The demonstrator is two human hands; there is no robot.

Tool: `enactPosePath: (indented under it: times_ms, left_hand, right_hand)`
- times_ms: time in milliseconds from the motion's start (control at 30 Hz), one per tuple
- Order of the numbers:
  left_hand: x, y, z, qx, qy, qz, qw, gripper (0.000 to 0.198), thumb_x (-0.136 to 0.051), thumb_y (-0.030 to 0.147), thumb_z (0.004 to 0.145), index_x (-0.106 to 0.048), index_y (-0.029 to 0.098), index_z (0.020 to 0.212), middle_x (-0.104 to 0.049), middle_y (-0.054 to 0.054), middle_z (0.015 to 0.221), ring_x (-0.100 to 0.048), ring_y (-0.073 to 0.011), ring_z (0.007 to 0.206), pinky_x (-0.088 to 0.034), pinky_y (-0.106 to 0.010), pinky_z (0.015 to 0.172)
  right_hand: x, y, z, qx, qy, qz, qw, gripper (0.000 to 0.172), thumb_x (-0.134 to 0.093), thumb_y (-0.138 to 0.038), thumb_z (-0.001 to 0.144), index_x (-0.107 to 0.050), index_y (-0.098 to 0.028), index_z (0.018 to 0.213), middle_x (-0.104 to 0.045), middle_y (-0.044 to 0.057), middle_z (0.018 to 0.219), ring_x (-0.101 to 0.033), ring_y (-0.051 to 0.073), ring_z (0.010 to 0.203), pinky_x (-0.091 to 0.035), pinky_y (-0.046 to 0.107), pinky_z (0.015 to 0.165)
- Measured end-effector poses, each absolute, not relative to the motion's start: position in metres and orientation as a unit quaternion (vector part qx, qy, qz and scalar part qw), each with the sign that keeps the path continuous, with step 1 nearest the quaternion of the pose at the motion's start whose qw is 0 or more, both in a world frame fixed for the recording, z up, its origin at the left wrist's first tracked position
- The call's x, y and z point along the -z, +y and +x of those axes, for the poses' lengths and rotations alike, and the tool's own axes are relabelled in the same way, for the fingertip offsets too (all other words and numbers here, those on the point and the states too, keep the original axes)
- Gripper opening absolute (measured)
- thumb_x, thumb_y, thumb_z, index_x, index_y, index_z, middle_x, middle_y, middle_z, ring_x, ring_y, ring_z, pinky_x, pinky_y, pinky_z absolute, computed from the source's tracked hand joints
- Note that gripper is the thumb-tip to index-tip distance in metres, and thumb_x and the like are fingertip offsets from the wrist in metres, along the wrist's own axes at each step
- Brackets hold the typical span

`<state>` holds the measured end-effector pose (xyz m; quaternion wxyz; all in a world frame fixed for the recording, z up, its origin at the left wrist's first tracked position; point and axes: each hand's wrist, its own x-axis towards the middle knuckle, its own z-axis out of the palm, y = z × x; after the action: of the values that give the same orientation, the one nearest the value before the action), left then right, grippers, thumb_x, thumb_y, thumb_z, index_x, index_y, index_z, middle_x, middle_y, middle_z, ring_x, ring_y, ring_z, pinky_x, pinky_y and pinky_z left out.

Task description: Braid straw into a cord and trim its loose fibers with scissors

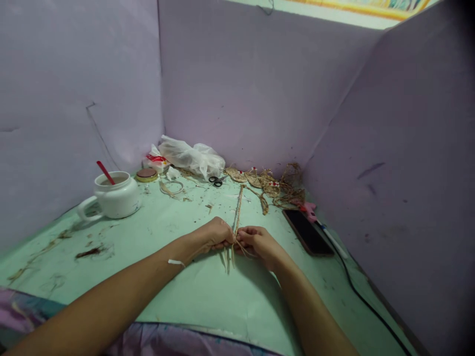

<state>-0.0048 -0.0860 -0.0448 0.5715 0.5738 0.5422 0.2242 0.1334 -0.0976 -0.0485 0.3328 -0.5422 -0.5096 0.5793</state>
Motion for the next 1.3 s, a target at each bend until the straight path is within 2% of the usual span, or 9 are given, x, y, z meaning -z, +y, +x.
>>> enactPosePath:
  times_ms: [67,233,333,500,667,867,1033,1200,1300]
  left_hand:
    - [0.046,-0.087,-0.005,-0.225,0.543,0.582,0.561,0.010,-0.047,0.014,0.051,-0.043,0.015,0.043,-0.030,0.007,0.030,-0.021,-0.0036,0.028,-0.012,-0.020,0.031]
    - [0.048,-0.086,-0.006,-0.201,0.555,0.605,0.534,0.008,-0.046,0.012,0.051,-0.045,0.015,0.043,-0.028,0.007,0.029,-0.022,-0.0047,0.029,-0.014,-0.021,0.031]
    - [0.046,-0.086,-0.007,-0.180,0.571,0.620,0.507,0.006,-0.048,0.011,0.051,-0.047,0.014,0.045,-0.029,0.007,0.029,-0.025,-0.0053,0.030,-0.016,-0.020,0.033]
    - [0.040,-0.082,-0.010,-0.148,0.583,0.656,0.456,0.003,-0.050,0.012,0.050,-0.051,0.012,0.048,-0.032,0.006,0.032,-0.030,-0.0066,0.034,-0.021,-0.021,0.036]
    - [0.038,-0.080,-0.012,-0.144,0.609,0.696,0.352,0.007,-0.053,0.017,0.050,-0.058,0.012,0.052,-0.041,0.002,0.038,-0.041,-0.0105,0.043,-0.028,-0.022,0.043]
    - [0.031,-0.116,0.002,-0.143,0.599,0.749,0.247,0.011,-0.053,0.019,0.057,-0.062,0.015,0.060,-0.055,-0.006,0.055,-0.053,-0.0190,0.060,-0.037,-0.027,0.056]
    - [0.037,-0.133,0.011,-0.137,0.580,0.770,0.230,0.014,-0.056,0.015,0.055,-0.064,0.016,0.067,-0.062,-0.011,0.070,-0.057,-0.0245,0.077,-0.040,-0.030,0.069]
    - [0.029,-0.120,-0.001,-0.116,0.557,0.781,0.255,0.003,-0.060,0.019,0.055,-0.060,0.016,0.054,-0.060,-0.007,0.060,-0.057,-0.0213,0.067,-0.040,-0.027,0.060]
    - [0.021,-0.102,-0.016,-0.104,0.549,0.761,0.330,0.019,-0.059,0.031,0.058,-0.056,0.015,0.048,-0.052,-0.002,0.044,-0.049,-0.0138,0.044,-0.034,-0.024,0.044]
  right_hand:
    - [0.048,-0.101,0.129,-0.599,-0.509,-0.537,0.306,0.010,-0.059,-0.024,0.065,-0.056,-0.015,0.062,-0.051,-0.001,0.047,-0.048,0.009,0.044,-0.037,0.020,0.044]
    - [0.054,-0.101,0.130,-0.571,-0.524,-0.563,0.287,0.018,-0.059,-0.021,0.064,-0.052,-0.015,0.050,-0.035,-0.008,0.032,-0.023,0.003,0.029,-0.013,0.019,0.032]
    - [0.058,-0.098,0.133,-0.555,-0.532,-0.571,0.288,0.015,-0.059,-0.018,0.061,-0.053,-0.015,0.048,-0.039,-0.007,0.033,-0.024,0.003,0.029,-0.011,0.020,0.032]
    - [0.058,-0.097,0.131,-0.559,-0.527,-0.561,0.309,0.007,-0.059,-0.018,0.057,-0.055,-0.015,0.052,-0.047,-0.006,0.038,-0.028,0.003,0.031,-0.016,0.020,0.032]
    - [0.059,-0.096,0.128,-0.563,-0.498,-0.566,0.338,0.004,-0.056,-0.018,0.054,-0.055,-0.015,0.052,-0.049,-0.005,0.040,-0.029,0.004,0.032,-0.018,0.020,0.032]
    - [0.061,-0.097,0.130,-0.584,-0.473,-0.567,0.337,0.005,-0.055,-0.017,0.050,-0.056,-0.014,0.054,-0.045,-0.006,0.037,-0.028,0.004,0.031,-0.010,0.020,0.032]
    - [0.062,-0.097,0.131,-0.593,-0.471,-0.555,0.344,0.011,-0.061,-0.022,0.051,-0.057,-0.015,0.058,-0.042,-0.008,0.036,-0.027,0.004,0.032,-0.009,0.020,0.033]
    - [0.057,-0.098,0.132,-0.611,-0.479,-0.531,0.341,0.016,-0.066,-0.025,0.049,-0.057,-0.014,0.056,-0.041,-0.007,0.037,-0.023,0.002,0.033,-0.008,0.021,0.035]
    - [0.053,-0.099,0.133,-0.624,-0.481,-0.521,0.330,0.016,-0.067,-0.025,0.050,-0.057,-0.013,0.055,-0.039,-0.008,0.036,-0.021,0.002,0.033,-0.007,0.021,0.037]
